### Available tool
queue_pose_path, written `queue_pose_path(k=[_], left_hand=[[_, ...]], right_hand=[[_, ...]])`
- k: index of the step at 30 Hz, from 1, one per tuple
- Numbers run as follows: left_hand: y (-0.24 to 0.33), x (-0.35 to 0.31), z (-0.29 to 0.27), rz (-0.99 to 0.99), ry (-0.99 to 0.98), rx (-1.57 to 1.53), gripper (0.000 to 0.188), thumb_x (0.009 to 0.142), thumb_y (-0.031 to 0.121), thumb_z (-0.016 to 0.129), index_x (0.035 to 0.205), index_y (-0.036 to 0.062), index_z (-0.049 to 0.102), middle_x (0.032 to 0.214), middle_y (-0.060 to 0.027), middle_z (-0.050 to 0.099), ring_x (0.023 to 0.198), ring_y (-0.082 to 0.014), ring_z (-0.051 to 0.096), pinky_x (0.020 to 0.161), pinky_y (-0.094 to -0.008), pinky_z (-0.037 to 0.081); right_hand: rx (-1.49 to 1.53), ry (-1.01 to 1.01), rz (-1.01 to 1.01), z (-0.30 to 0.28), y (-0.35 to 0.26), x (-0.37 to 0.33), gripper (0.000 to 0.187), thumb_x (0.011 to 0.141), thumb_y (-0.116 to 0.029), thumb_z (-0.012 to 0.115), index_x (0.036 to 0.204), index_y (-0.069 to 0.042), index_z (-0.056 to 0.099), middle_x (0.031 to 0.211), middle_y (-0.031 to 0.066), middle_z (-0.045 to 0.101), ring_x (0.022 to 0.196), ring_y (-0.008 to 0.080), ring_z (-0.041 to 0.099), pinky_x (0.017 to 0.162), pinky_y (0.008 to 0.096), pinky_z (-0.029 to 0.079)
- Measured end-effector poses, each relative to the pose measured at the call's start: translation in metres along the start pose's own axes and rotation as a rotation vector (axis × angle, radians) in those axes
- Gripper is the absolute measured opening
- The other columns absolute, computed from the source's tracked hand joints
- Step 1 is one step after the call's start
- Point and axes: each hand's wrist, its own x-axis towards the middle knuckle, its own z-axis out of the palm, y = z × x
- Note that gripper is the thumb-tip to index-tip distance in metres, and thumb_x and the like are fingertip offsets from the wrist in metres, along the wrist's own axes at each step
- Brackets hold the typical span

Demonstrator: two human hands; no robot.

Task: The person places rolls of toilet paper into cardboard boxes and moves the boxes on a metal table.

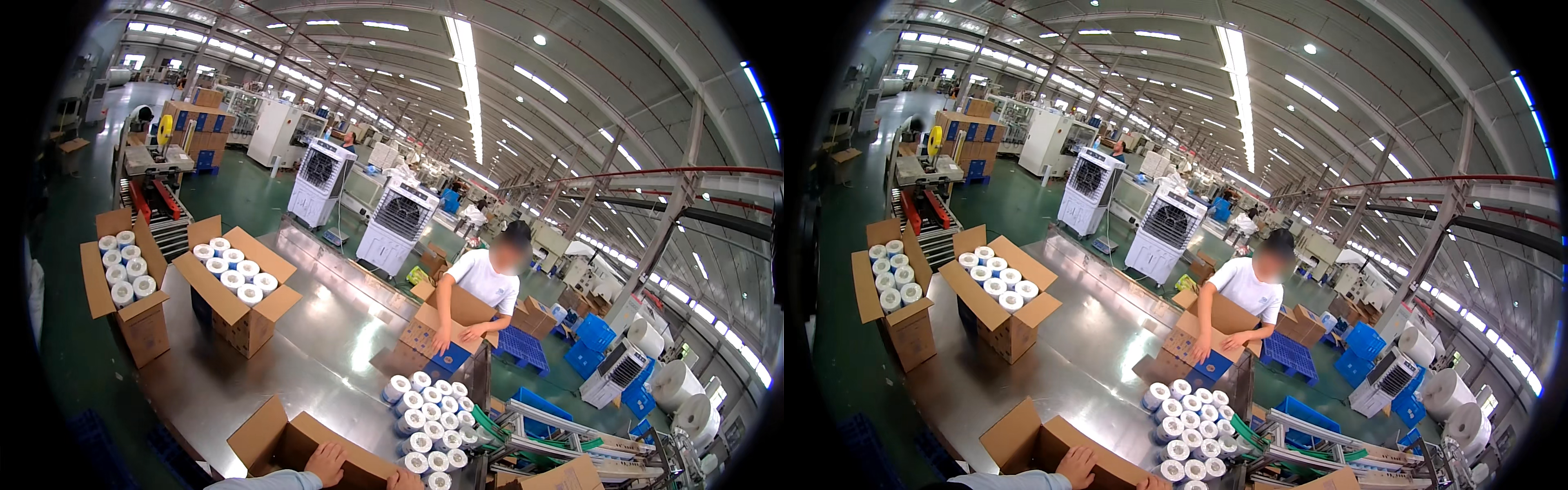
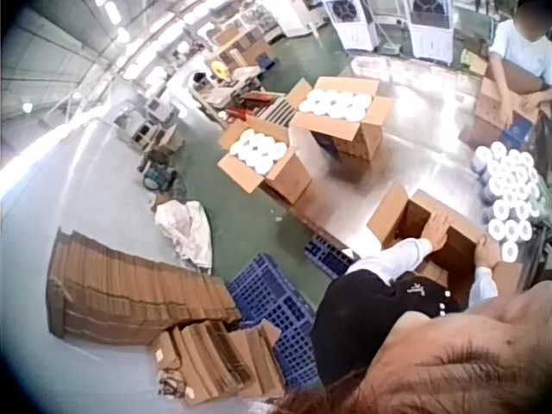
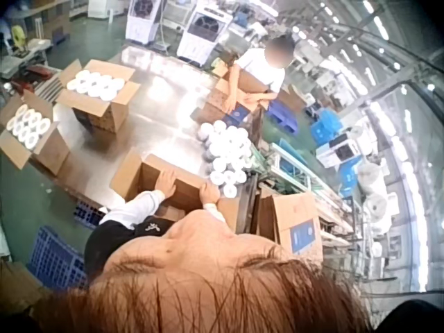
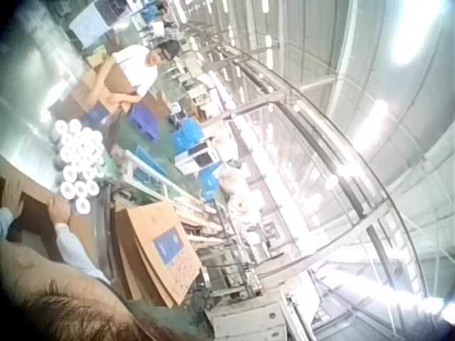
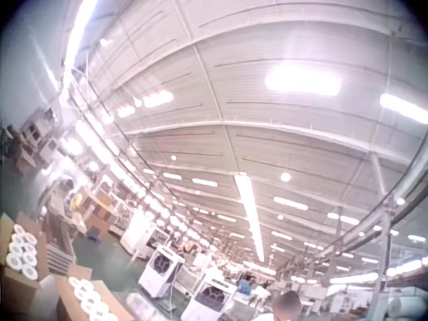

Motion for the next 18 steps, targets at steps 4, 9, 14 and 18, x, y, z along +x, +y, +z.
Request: queue_pose_path(k=[4,9,14,18], left_hand=[[0.009,0.015,-0.030,0.084,0.060,-0.074,0.056,0.074,0.027,0.067,0.122,0.0042,0.051,0.124,-0.0176,0.051,0.124,-0.0338,0.043,0.110,-0.0458,0.028],[0.001,0.012,-0.033,0.079,0.090,-0.045,0.058,0.074,0.025,0.067,0.125,0.0040,0.049,0.124,-0.0170,0.050,0.123,-0.0333,0.043,0.110,-0.0448,0.028],[0.006,0.015,-0.031,0.100,0.101,-0.046,0.058,0.073,0.024,0.068,0.124,0.0044,0.048,0.125,-0.0170,0.049,0.123,-0.0333,0.043,0.109,-0.0451,0.029],[0.006,0.012,-0.030,0.100,0.113,-0.034,0.057,0.073,0.024,0.068,0.123,0.0044,0.049,0.125,-0.0172,0.049,0.123,-0.0335,0.043,0.110,-0.0454,0.028]], right_hand=[[-0.026,0.021,0.024,0.008,0.009,0.007,0.027,0.089,-0.034,0.054,0.086,-0.010,0.066,0.082,0.0140,0.066,0.079,0.0371,0.062,0.069,0.0511,0.049],[0.030,0.089,-0.069,-0.014,-0.005,0.012,0.021,0.083,-0.027,0.055,0.091,-0.014,0.069,0.091,0.0038,0.070,0.085,0.0288,0.063,0.072,0.0438,0.050],[0.059,0.108,-0.065,-0.003,0.010,0.008,0.020,0.081,-0.027,0.058,0.089,-0.011,0.068,0.095,0.0052,0.069,0.089,0.0278,0.063,0.079,0.0421,0.050],[0.046,0.114,-0.060,-0.003,0.007,0.006,0.020,0.082,-0.027,0.058,0.090,-0.012,0.069,0.096,0.0049,0.069,0.090,0.0279,0.063,0.078,0.0423,0.050]])
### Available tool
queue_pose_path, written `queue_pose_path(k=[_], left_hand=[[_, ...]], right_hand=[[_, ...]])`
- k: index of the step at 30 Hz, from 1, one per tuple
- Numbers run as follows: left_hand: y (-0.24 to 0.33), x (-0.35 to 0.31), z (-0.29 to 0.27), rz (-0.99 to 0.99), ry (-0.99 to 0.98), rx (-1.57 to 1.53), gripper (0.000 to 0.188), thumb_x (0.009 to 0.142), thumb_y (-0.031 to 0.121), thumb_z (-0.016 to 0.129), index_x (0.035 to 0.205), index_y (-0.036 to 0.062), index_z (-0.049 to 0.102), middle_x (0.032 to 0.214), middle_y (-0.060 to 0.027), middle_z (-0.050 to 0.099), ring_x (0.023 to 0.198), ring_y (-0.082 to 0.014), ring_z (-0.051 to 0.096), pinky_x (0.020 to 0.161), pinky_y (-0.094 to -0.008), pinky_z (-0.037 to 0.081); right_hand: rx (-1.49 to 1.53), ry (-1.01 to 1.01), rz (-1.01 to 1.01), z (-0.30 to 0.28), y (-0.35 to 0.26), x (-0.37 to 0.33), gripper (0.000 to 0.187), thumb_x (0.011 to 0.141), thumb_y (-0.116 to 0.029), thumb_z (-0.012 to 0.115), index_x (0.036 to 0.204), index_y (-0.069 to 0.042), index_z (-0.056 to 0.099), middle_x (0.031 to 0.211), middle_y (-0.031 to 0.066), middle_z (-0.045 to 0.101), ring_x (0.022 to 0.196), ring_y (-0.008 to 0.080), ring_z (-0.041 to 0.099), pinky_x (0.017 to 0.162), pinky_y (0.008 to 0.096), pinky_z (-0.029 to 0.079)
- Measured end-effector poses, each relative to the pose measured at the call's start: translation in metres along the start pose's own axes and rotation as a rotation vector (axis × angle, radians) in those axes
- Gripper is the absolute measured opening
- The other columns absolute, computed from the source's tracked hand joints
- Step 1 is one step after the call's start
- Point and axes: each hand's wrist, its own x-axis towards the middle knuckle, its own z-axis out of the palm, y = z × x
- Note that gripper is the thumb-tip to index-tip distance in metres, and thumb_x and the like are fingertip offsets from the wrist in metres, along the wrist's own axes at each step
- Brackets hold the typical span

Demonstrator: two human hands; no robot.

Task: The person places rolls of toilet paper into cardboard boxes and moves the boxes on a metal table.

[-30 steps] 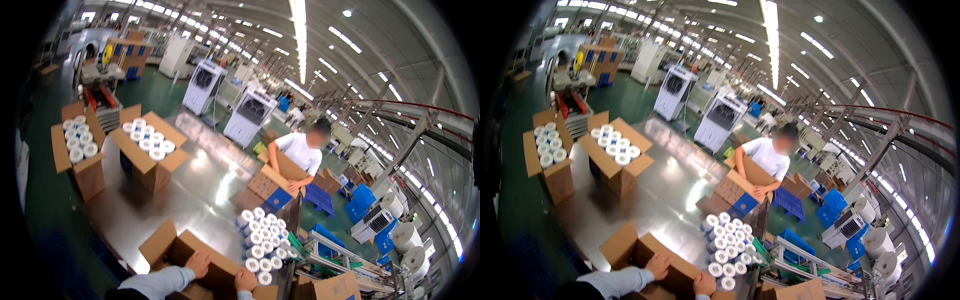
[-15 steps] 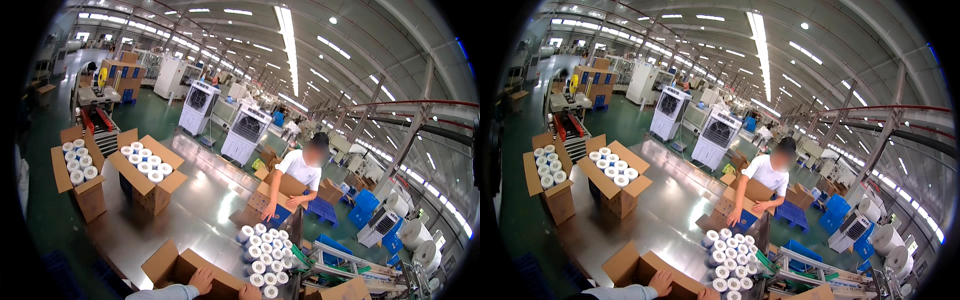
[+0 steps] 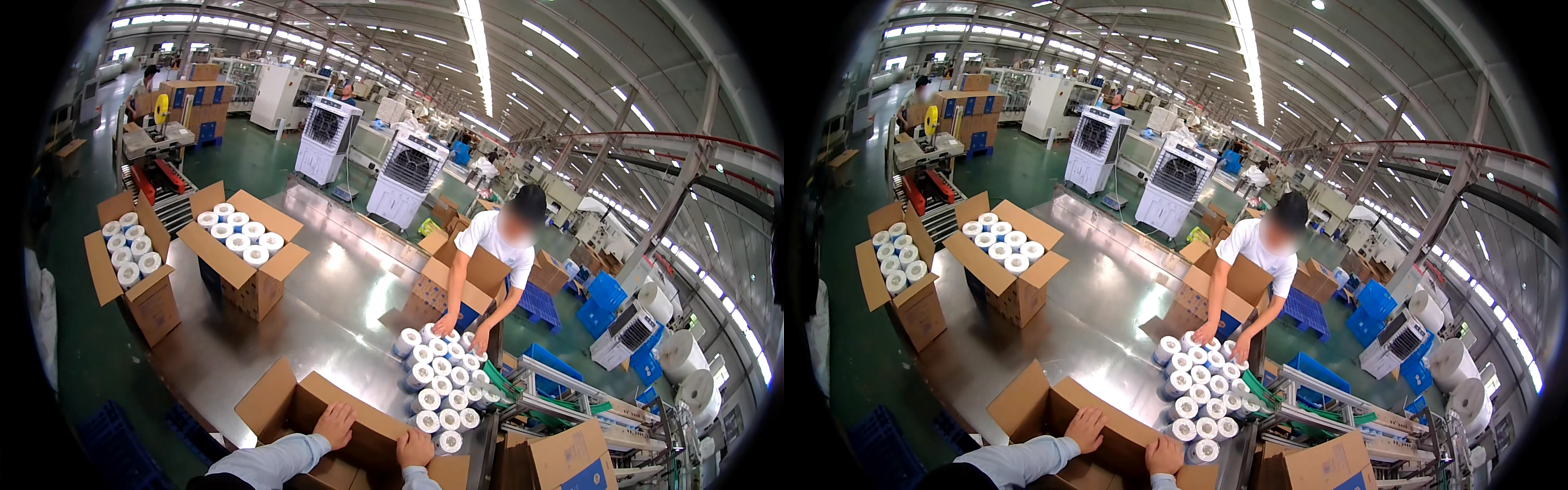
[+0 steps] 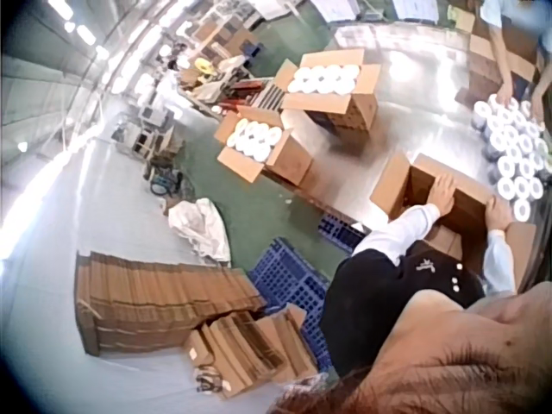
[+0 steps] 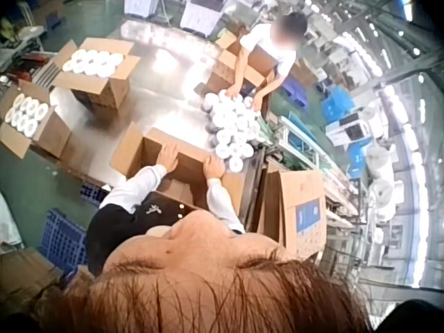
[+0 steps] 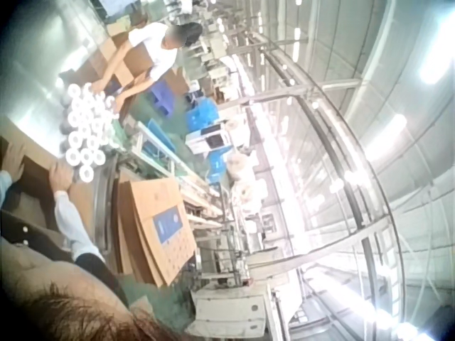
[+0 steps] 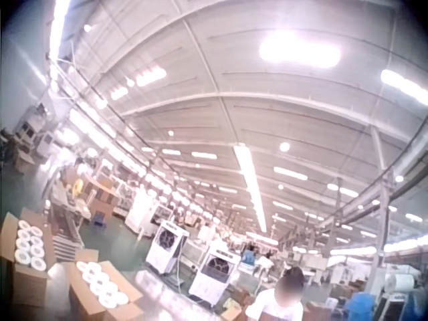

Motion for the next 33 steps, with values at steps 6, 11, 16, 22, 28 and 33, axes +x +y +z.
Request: queue_pose_path(k=[6,11,16,22,28,33], left_hand=[[0.0021,0.0010,-0.0003,-0.002,-0.020,0.002,0.057,0.073,0.024,0.069,0.123,0.0042,0.050,0.126,-0.0178,0.049,0.124,-0.0338,0.042,0.110,-0.0460,0.028],[0.0010,0.0014,0.0012,0.000,-0.012,-0.009,0.058,0.072,0.024,0.069,0.123,0.0041,0.050,0.128,-0.0183,0.049,0.125,-0.0341,0.042,0.111,-0.0462,0.028],[0.0004,0.0031,0.0004,-0.006,-0.022,-0.022,0.057,0.073,0.024,0.069,0.123,0.0040,0.050,0.127,-0.0185,0.049,0.126,-0.0344,0.041,0.111,-0.0462,0.027],[0.0005,0.0042,0.0021,-0.008,0.015,-0.036,0.056,0.071,0.021,0.070,0.121,0.0055,0.050,0.126,-0.0187,0.049,0.124,-0.0350,0.043,0.110,-0.0467,0.029],[0.0019,0.0043,0.0005,-0.035,-0.047,-0.043,0.056,0.073,0.023,0.068,0.124,0.0050,0.050,0.129,-0.0183,0.049,0.126,-0.0337,0.042,0.112,-0.0455,0.026],[-0.0011,0.0000,0.0018,-0.023,-0.030,-0.019,0.059,0.074,0.023,0.068,0.126,0.0043,0.049,0.131,-0.0188,0.048,0.128,-0.0338,0.041,0.112,-0.0457,0.026]], right_hand=[[0.002,0.012,0.010,-0.0016,0.0012,-0.0016,0.021,0.083,-0.027,0.056,0.092,-0.013,0.069,0.096,0.0027,0.069,0.090,0.0273,0.062,0.075,0.0430,0.049],[0.009,0.005,0.022,-0.0028,-0.0009,0.0003,0.021,0.083,-0.027,0.056,0.092,-0.013,0.068,0.097,0.0029,0.069,0.089,0.0278,0.062,0.075,0.0427,0.049],[0.008,-0.016,0.017,-0.0031,0.0003,0.0015,0.021,0.083,-0.026,0.056,0.092,-0.012,0.068,0.097,0.0032,0.069,0.089,0.0280,0.062,0.076,0.0423,0.049],[0.020,0.010,0.010,-0.0061,-0.0022,0.0048,0.021,0.083,-0.026,0.057,0.092,-0.012,0.069,0.096,0.0035,0.069,0.090,0.0274,0.063,0.076,0.0418,0.049],[0.018,-0.018,0.027,-0.0082,-0.0032,0.0042,0.020,0.082,-0.025,0.058,0.092,-0.011,0.069,0.096,0.0047,0.069,0.091,0.0273,0.063,0.078,0.0409,0.049],[0.020,0.021,0.007,-0.0072,-0.0068,0.0042,0.020,0.083,-0.025,0.058,0.091,-0.011,0.069,0.095,0.0044,0.069,0.091,0.0271,0.062,0.076,0.0406,0.049]])
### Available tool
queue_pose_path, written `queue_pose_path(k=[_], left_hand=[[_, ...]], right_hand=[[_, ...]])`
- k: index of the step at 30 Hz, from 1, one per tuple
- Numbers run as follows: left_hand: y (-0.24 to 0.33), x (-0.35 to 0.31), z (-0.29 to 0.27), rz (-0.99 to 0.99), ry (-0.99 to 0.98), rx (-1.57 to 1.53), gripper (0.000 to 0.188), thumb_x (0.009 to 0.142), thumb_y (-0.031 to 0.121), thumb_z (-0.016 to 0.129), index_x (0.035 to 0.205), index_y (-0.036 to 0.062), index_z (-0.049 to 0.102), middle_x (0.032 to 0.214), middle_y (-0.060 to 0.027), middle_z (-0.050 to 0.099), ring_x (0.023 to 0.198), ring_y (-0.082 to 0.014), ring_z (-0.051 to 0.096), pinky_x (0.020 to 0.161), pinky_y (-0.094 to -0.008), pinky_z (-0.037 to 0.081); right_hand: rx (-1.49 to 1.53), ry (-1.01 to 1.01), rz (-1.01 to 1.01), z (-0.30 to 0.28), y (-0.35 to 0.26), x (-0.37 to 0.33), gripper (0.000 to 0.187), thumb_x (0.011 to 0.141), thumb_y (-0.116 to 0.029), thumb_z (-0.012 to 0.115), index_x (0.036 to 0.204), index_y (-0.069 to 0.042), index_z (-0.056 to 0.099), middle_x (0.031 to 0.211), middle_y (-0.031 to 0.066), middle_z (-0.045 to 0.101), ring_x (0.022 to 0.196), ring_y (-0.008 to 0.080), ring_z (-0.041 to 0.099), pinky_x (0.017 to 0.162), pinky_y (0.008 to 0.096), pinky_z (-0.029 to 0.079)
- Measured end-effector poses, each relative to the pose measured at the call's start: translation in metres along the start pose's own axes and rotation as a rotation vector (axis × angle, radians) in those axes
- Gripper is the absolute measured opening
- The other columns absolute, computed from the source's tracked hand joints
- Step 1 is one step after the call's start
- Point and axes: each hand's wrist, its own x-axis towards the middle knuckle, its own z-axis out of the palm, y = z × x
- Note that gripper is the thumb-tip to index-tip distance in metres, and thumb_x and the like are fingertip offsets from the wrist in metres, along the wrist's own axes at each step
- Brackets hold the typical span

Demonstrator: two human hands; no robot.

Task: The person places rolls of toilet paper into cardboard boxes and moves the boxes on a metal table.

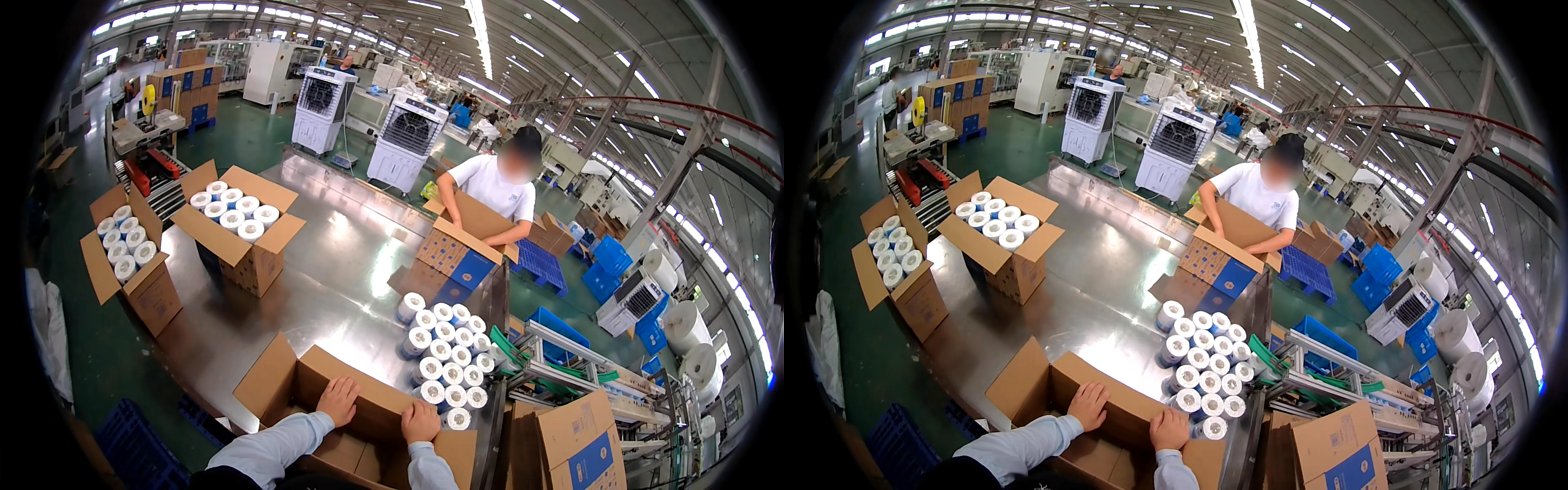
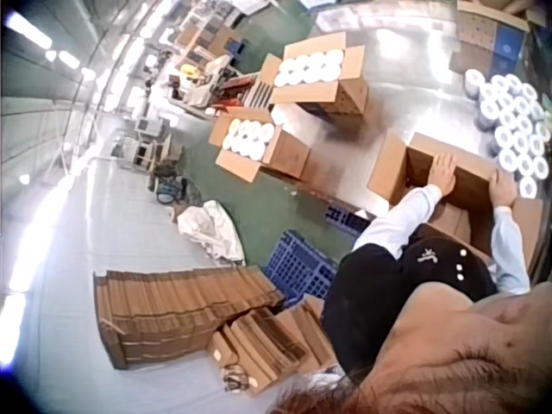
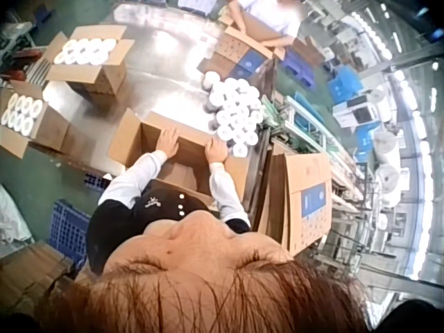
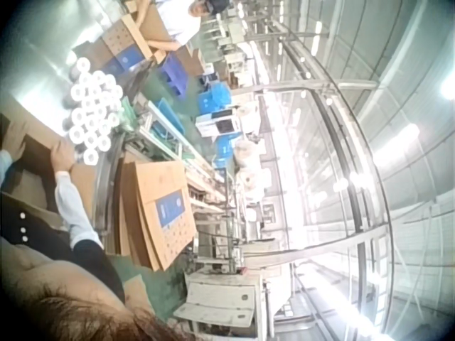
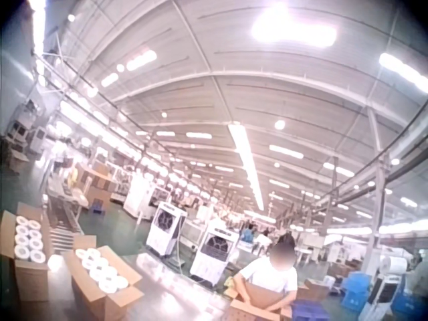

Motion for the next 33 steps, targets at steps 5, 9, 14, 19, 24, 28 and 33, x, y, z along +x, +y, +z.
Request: queue_pose_path(k=[5,9,14,19,24,28,33], left_hand=[[-0.002,0.001,0.000,-0.001,-0.024,0.007,0.060,0.074,0.023,0.068,0.127,0.0031,0.048,0.131,-0.0192,0.048,0.127,-0.0342,0.041,0.112,-0.0464,0.026],[0.008,0.016,-0.006,-0.002,0.016,-0.031,0.058,0.073,0.023,0.068,0.124,0.0028,0.049,0.126,-0.0192,0.050,0.123,-0.0352,0.044,0.109,-0.0476,0.029],[0.012,0.048,-0.015,-0.031,-0.080,-0.112,0.036,0.080,0.036,0.066,0.093,0.0033,0.060,0.092,-0.0160,0.057,0.093,-0.0336,0.054,0.087,-0.0456,0.040],[-0.012,0.096,0.004,0.045,-0.500,-0.001,0.042,0.087,0.043,0.056,0.080,0.0035,0.065,0.079,-0.0161,0.063,0.081,-0.0339,0.060,0.080,-0.0421,0.043],[-0.002,0.177,0.054,-0.089,-1.229,0.058,0.053,0.089,0.052,0.045,0.108,0.0103,0.071,0.110,-0.0176,0.068,0.103,-0.0374,0.063,0.091,-0.0460,0.047],[0.017,0.181,0.133,-0.110,-1.333,0.020,0.053,0.092,0.047,0.043,0.112,0.0051,0.068,0.117,-0.0179,0.066,0.110,-0.0346,0.062,0.097,-0.0429,0.046],[0.088,0.218,0.204,0.092,-1.000,-0.234,0.056,0.085,0.026,0.064,0.135,0.0085,0.046,0.131,-0.0238,0.049,0.122,-0.0386,0.049,0.093,-0.0473,0.046]], right_hand=[[-0.009,-0.008,0.007,0.001,-0.002,0.000,0.020,0.083,-0.025,0.058,0.092,-0.011,0.068,0.095,0.0054,0.069,0.091,0.0280,0.062,0.077,0.0408,0.049],[-0.028,0.019,0.010,-0.011,0.002,0.014,0.019,0.083,-0.025,0.058,0.091,-0.011,0.068,0.094,0.0069,0.068,0.091,0.0290,0.061,0.076,0.0419,0.048],[0.040,-0.661,0.152,-0.024,0.020,0.040,0.034,0.083,-0.036,0.055,0.072,-0.007,0.069,0.077,0.0157,0.067,0.071,0.0361,0.065,0.063,0.0491,0.051],[0.050,-0.743,0.322,0.008,0.102,0.105,0.032,0.081,-0.037,0.054,0.082,-0.011,0.072,0.084,0.0151,0.070,0.081,0.0361,0.067,0.070,0.0483,0.053],[-0.185,-0.791,0.378,0.086,0.253,0.063,0.018,0.082,-0.027,0.060,0.089,-0.015,0.071,0.090,0.0131,0.071,0.084,0.0347,0.068,0.075,0.0483,0.054],[-0.108,-1.023,0.187,0.107,0.278,0.031,0.035,0.077,-0.013,0.066,0.111,-0.023,0.062,0.104,0.0125,0.064,0.101,0.0333,0.061,0.083,0.0453,0.052],[0.074,-0.911,0.050,0.108,0.295,0.013,0.035,0.072,-0.014,0.068,0.106,-0.016,0.063,0.112,0.0151,0.054,0.105,0.0348,0.053,0.086,0.0438,0.049]])
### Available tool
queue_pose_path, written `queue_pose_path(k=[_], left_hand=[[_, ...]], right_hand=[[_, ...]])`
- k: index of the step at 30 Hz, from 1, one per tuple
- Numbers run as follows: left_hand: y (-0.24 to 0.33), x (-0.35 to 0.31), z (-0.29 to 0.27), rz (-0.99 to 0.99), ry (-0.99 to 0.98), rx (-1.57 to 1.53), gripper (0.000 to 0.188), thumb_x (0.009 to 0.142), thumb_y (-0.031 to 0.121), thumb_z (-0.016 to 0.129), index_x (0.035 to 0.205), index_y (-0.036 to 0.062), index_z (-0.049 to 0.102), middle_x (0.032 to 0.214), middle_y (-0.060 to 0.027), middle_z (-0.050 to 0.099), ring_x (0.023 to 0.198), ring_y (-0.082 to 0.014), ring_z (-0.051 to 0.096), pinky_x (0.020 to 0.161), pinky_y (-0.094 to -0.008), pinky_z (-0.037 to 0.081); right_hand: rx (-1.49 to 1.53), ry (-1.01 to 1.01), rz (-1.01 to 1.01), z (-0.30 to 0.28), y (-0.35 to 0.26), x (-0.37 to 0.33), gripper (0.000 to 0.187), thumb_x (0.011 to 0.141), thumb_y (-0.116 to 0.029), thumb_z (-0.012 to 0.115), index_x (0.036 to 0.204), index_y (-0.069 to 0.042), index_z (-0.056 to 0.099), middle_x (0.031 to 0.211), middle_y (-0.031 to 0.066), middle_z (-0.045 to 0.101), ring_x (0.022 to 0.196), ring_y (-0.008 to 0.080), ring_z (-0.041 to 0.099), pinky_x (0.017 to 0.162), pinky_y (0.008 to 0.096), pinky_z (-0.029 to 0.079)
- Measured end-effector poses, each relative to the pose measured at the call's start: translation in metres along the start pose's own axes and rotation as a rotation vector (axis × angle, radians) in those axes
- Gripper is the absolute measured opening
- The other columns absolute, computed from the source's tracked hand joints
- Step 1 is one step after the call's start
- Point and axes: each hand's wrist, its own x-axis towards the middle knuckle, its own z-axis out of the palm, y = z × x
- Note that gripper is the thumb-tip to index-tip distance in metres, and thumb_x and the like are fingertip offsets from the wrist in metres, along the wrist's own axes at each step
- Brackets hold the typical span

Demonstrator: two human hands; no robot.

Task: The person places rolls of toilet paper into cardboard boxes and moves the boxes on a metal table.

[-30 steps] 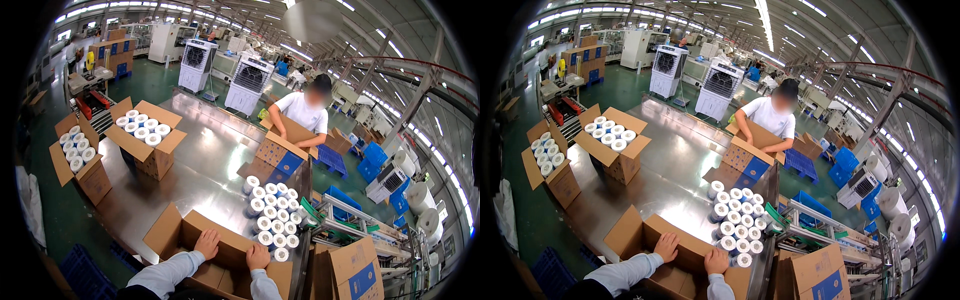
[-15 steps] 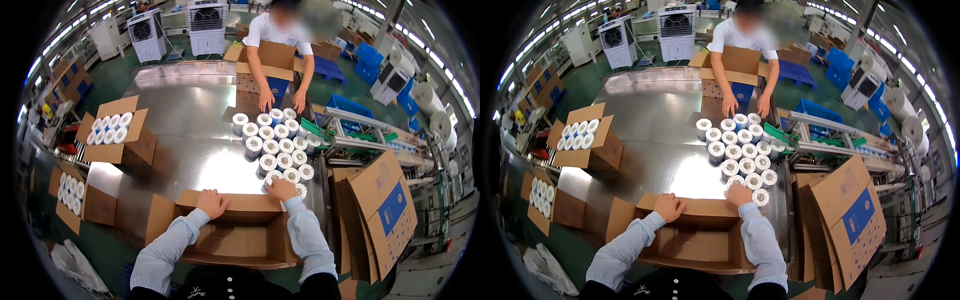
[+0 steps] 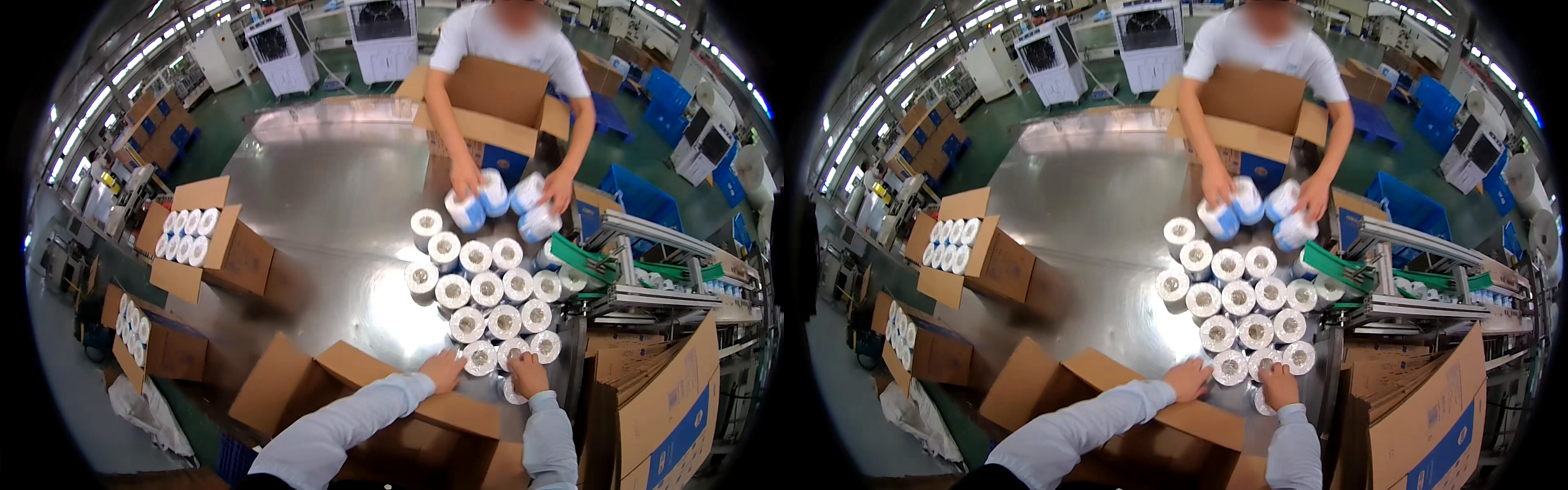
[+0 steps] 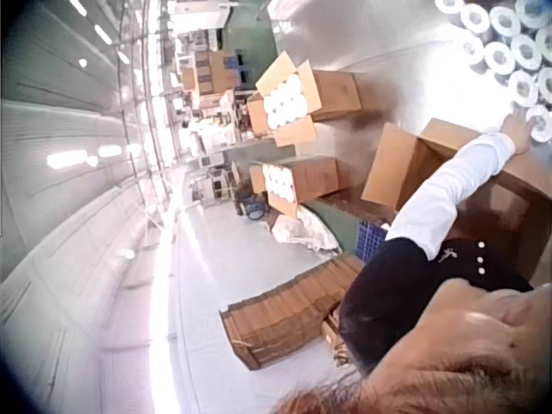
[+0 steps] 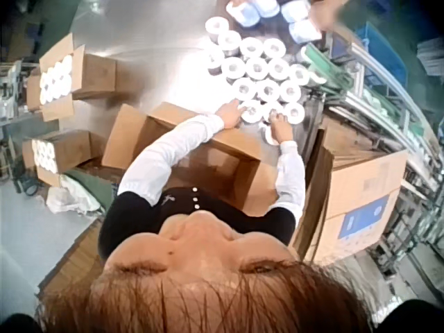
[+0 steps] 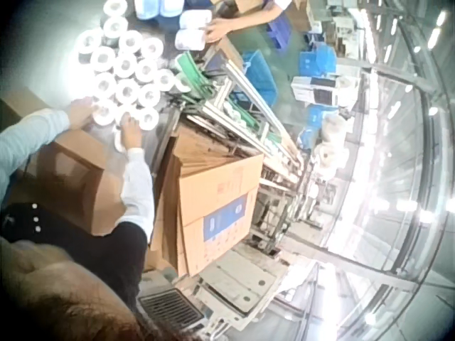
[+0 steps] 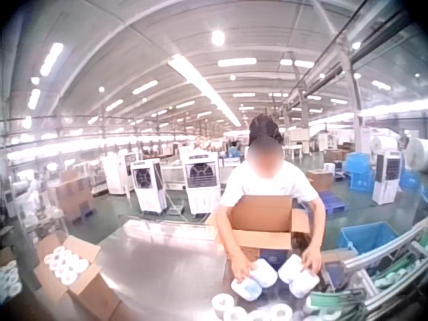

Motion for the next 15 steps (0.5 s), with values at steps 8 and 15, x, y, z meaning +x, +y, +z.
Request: queue_pose_path(k=[8,15], left_hand=[[0.005,0.060,0.036,0.098,0.194,0.287,0.071,0.079,0.027,0.071,0.142,0.0155,0.040,0.143,-0.0285,0.034,0.131,-0.0491,0.034,0.104,-0.0551,0.036],[0.010,0.112,0.022,-0.150,0.253,0.012,0.055,0.074,0.026,0.072,0.124,0.0116,0.055,0.126,-0.0267,0.042,0.121,-0.0464,0.039,0.093,-0.0517,0.041]], right_hand=[[-0.160,0.139,-0.439,-0.033,0.002,-0.013,0.027,0.076,-0.011,0.062,0.101,-0.018,0.067,0.108,0.0130,0.054,0.106,0.0322,0.052,0.086,0.0389,0.046],[0.096,-0.046,-0.357,-0.003,0.036,0.008,0.027,0.076,-0.014,0.067,0.103,-0.010,0.068,0.118,0.0140,0.055,0.104,0.0324,0.053,0.086,0.0393,0.047]])
